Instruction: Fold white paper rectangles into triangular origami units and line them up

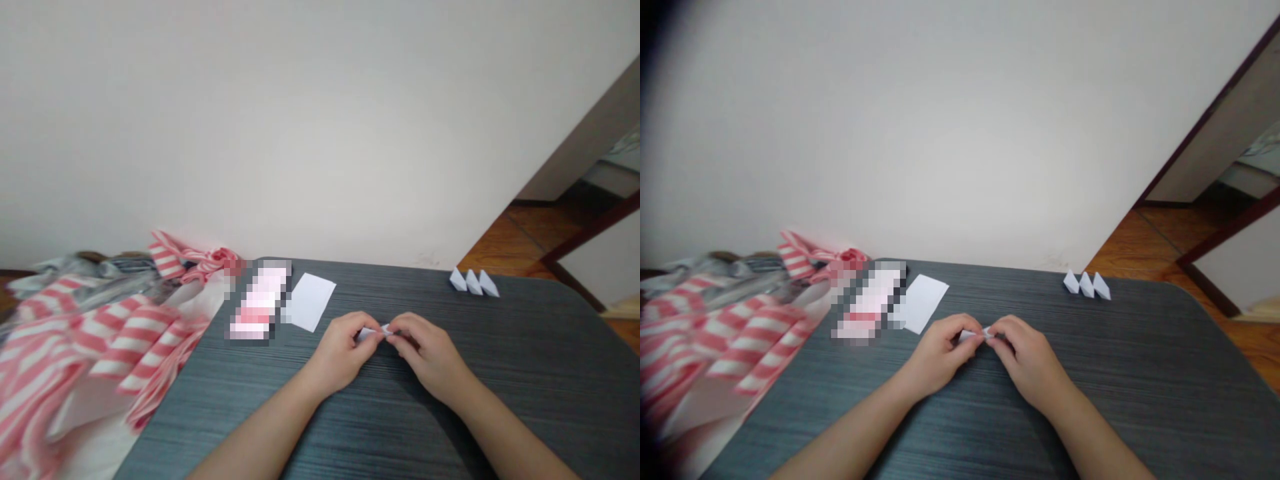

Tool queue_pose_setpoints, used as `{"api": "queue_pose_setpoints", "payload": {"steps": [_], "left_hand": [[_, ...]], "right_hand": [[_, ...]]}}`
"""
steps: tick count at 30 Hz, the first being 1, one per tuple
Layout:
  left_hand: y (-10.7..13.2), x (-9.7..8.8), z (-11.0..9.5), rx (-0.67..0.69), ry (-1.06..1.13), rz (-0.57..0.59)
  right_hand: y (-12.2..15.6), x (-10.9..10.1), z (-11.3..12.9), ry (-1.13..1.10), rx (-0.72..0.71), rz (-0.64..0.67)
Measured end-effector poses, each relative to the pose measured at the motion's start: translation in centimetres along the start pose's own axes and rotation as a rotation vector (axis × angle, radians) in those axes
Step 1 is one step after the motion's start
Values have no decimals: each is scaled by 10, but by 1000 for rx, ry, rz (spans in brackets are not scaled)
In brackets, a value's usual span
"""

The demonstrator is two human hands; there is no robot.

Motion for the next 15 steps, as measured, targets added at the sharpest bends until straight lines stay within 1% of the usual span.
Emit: {"api": "queue_pose_setpoints", "payload": {"steps": [5, 11, 15], "left_hand": [[-1, -2, 6, -49, 27, -2], [-2, -1, 3, -38, 50, 7], [-1, 1, -1, -8, 51, 20]], "right_hand": [[1, -3, 0, -13, 11, -19], [0, -2, 6, -23, -63, -2], [-1, -1, 6, -15, -52, 15]]}}
Point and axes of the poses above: each hand's wrist, its own y-axis away from the middle knuckle, its own x-axis out of the palm, z = x × y, the point moved 10 cm from there along -y, towards the middle knuckle, and after that the axes turned 7 degrees about -x, right-handed, at the moved point
